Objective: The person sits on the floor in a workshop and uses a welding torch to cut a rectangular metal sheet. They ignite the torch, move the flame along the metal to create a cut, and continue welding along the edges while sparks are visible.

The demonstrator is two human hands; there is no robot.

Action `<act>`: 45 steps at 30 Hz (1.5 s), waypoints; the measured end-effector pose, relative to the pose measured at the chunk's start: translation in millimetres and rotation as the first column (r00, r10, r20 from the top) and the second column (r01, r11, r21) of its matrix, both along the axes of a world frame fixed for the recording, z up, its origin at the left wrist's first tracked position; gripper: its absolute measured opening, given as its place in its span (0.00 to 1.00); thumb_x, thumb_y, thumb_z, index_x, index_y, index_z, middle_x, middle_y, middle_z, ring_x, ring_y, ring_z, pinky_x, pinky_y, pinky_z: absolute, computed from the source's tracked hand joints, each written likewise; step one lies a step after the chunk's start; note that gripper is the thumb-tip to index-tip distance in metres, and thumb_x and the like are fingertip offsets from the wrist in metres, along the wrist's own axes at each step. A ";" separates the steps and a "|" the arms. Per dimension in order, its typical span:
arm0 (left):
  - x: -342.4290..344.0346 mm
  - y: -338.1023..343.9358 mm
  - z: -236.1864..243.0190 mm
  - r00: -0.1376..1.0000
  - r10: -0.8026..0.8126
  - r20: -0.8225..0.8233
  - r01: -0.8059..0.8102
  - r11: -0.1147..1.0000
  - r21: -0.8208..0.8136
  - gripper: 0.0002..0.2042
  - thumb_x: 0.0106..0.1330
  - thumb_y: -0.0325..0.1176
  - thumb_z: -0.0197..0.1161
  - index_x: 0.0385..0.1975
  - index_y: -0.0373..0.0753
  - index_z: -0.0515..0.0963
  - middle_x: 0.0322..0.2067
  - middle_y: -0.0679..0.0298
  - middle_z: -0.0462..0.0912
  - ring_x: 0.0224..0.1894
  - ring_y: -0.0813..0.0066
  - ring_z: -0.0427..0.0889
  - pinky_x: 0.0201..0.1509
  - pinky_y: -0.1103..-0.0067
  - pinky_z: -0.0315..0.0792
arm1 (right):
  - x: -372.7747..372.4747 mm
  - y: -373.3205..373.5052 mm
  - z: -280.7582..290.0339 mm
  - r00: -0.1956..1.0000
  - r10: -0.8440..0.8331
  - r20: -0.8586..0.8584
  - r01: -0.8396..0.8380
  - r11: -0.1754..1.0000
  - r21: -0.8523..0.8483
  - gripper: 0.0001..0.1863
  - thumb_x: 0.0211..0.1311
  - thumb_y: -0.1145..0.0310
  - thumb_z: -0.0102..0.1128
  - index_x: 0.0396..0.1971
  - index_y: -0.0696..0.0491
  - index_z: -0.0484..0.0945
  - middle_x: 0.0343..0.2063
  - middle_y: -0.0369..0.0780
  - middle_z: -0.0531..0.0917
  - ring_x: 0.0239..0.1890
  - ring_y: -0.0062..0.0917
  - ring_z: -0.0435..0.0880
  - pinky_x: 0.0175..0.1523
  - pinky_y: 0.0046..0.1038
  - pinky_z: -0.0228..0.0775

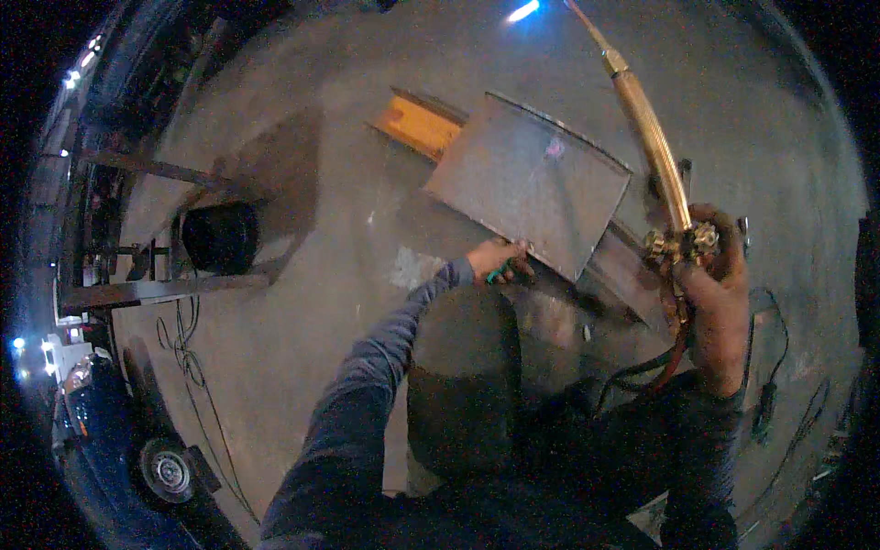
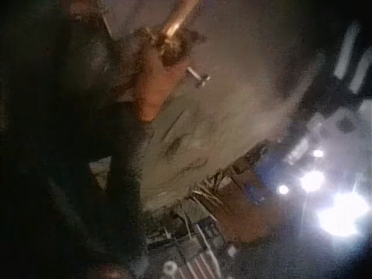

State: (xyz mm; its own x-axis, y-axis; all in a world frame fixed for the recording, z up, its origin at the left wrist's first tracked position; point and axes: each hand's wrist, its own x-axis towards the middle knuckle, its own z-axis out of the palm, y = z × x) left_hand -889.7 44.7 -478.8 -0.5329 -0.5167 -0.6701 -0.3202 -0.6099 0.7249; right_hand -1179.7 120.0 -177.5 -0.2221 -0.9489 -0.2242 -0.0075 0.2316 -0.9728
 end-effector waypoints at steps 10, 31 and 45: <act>38.6 -51.6 162.0 0.862 0.507 -0.011 -0.449 0.753 -0.482 0.12 0.72 0.43 0.60 0.45 0.41 0.77 0.32 0.64 0.86 0.20 0.81 0.76 0.18 0.81 0.68 | 16.5 73.5 44.9 0.977 -0.174 -0.119 0.190 0.972 0.137 0.28 0.58 0.77 0.58 0.60 0.48 0.70 0.31 0.36 0.82 0.20 0.15 0.75 0.22 0.19 0.67; -71.1 41.1 171.0 0.950 -0.287 -0.121 0.110 0.673 -0.731 0.27 0.64 0.47 0.68 0.60 0.42 0.75 0.46 0.51 0.84 0.51 0.57 0.83 0.57 0.65 0.76 | 149.3 188.7 -62.8 0.903 -0.426 -0.059 0.422 0.850 0.315 0.29 0.58 0.83 0.58 0.60 0.48 0.66 0.35 0.40 0.83 0.16 0.19 0.76 0.17 0.22 0.68; -63.7 50.9 174.5 0.975 -0.153 0.159 0.220 0.652 -0.725 0.20 0.60 0.49 0.66 0.46 0.42 0.81 0.39 0.49 0.86 0.46 0.48 0.85 0.51 0.60 0.77 | 136.6 203.9 -85.0 0.887 -0.400 0.233 0.327 0.898 0.295 0.28 0.63 0.67 0.63 0.61 0.46 0.61 0.38 0.46 0.82 0.18 0.28 0.80 0.18 0.26 0.73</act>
State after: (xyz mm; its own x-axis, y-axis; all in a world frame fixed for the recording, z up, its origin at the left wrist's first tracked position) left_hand -953.5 95.6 -304.3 -0.6384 -0.7532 -0.1586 -0.4416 0.1896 0.8769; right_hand -1043.2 323.9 -262.5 -0.4340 -0.7214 -0.5397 0.3874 0.3914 -0.8347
